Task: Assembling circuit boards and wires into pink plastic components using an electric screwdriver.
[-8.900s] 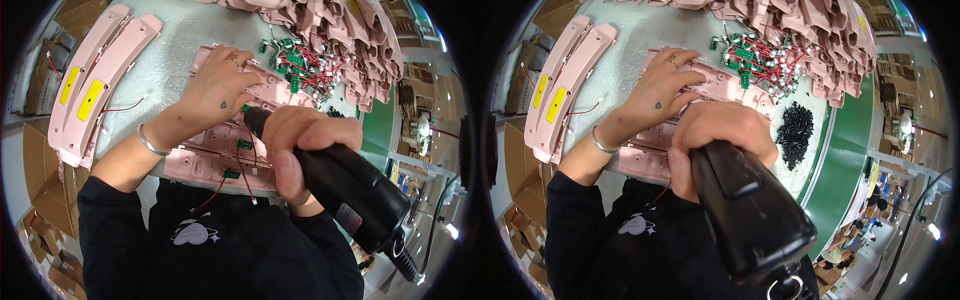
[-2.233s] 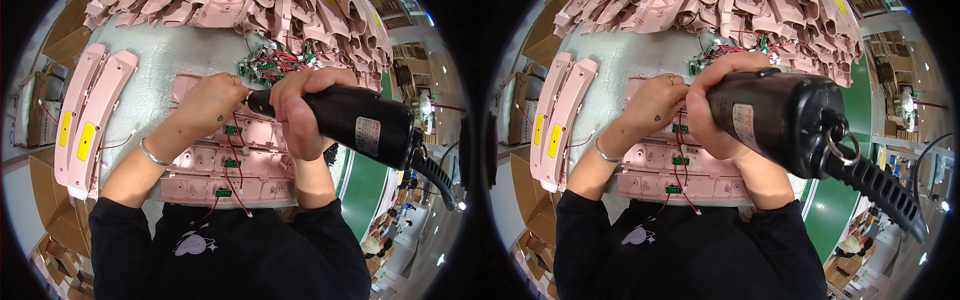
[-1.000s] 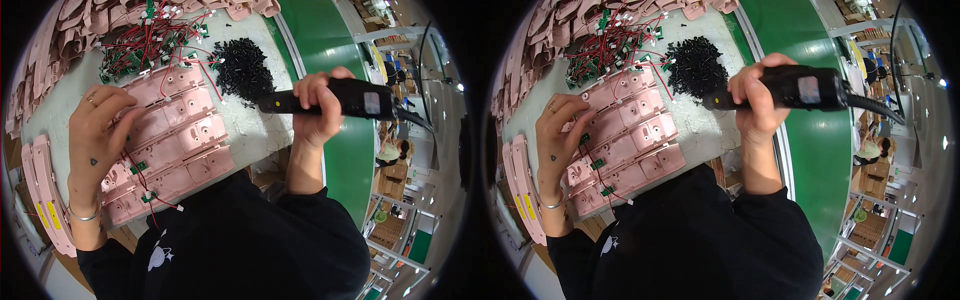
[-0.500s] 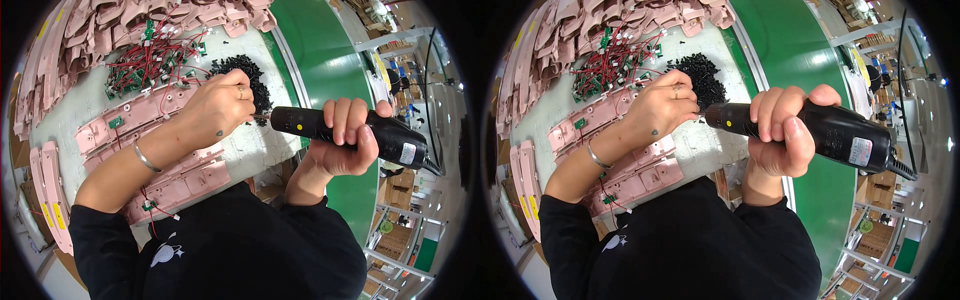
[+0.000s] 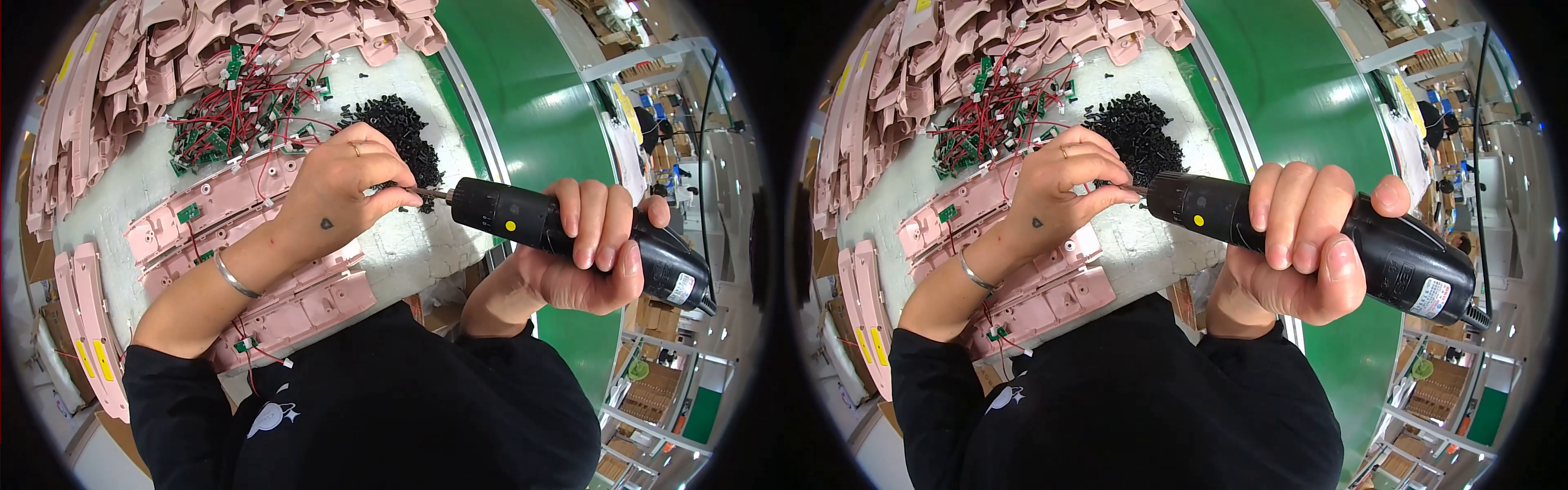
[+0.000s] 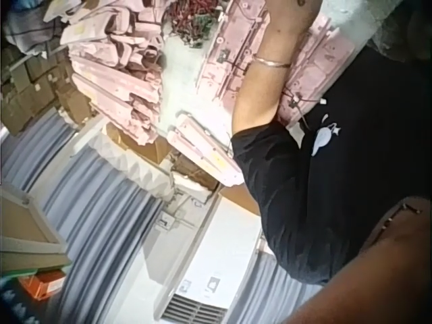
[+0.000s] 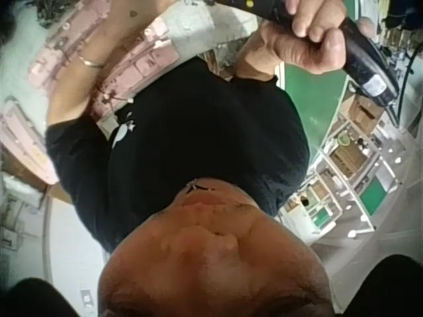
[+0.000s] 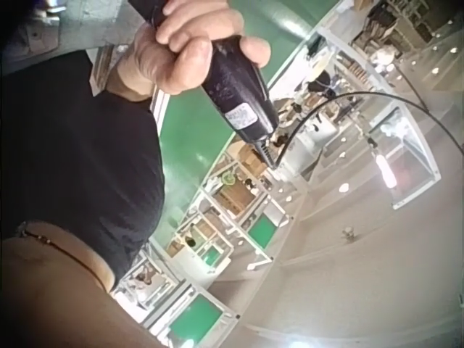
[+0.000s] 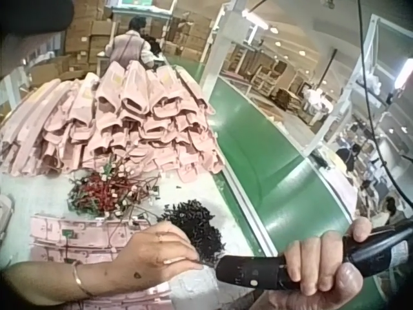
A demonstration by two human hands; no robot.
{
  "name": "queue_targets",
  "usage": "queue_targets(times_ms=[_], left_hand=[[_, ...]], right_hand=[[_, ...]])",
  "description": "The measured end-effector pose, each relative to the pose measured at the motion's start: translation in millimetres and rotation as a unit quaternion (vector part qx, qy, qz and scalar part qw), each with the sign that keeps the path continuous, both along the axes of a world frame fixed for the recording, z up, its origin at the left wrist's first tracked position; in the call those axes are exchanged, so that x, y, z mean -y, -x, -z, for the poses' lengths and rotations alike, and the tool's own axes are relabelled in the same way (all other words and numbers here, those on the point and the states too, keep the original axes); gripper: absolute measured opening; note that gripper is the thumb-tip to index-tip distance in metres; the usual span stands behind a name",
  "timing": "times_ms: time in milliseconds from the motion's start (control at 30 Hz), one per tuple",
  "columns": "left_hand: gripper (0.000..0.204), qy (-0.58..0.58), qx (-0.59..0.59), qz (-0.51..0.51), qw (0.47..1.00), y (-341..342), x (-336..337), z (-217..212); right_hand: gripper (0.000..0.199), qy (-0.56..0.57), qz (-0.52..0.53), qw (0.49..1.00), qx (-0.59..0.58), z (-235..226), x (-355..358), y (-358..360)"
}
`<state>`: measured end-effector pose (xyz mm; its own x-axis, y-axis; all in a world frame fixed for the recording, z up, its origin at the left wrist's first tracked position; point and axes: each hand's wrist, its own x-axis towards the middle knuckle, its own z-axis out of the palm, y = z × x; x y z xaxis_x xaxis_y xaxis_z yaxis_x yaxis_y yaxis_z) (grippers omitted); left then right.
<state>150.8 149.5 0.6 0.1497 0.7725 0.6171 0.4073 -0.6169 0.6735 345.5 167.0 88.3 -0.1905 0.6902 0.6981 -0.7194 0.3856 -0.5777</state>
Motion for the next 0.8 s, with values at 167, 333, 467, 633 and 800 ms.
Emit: queue_targets(times_ms=[167,333,467,633,800], left_hand=[[0.018,0.013,0.043,-0.008,0.999,3.5,6.2,3.0],[0.018,0.013,0.052,0.008,0.999,-0.5,5.3,-0.8],[0.017,0.011,0.061,-0.004,0.998,5.5,11.9,-0.8],[0.015,0.014,0.069,-0.017,0.997,8.6,15.3,0.7],[0.015,0.011,0.073,-0.008,0.997,7.4,14.4,0.0]], right_hand=[[0.032,-0.001,0.006,1.0,-0.013,0.2,4.1,5.9],[0.033,-0.007,0.024,0.999,-0.02,-6.5,10.3,3.3],[0.033,-0.012,0.01,1.0,-0.017,-5.0,9.5,9.4],[0.033,-0.012,0.011,1.0,-0.017,-5.8,11.3,12.7],[0.033,-0.014,0.022,1.0,-0.013,-9.0,15.1,12.9]])
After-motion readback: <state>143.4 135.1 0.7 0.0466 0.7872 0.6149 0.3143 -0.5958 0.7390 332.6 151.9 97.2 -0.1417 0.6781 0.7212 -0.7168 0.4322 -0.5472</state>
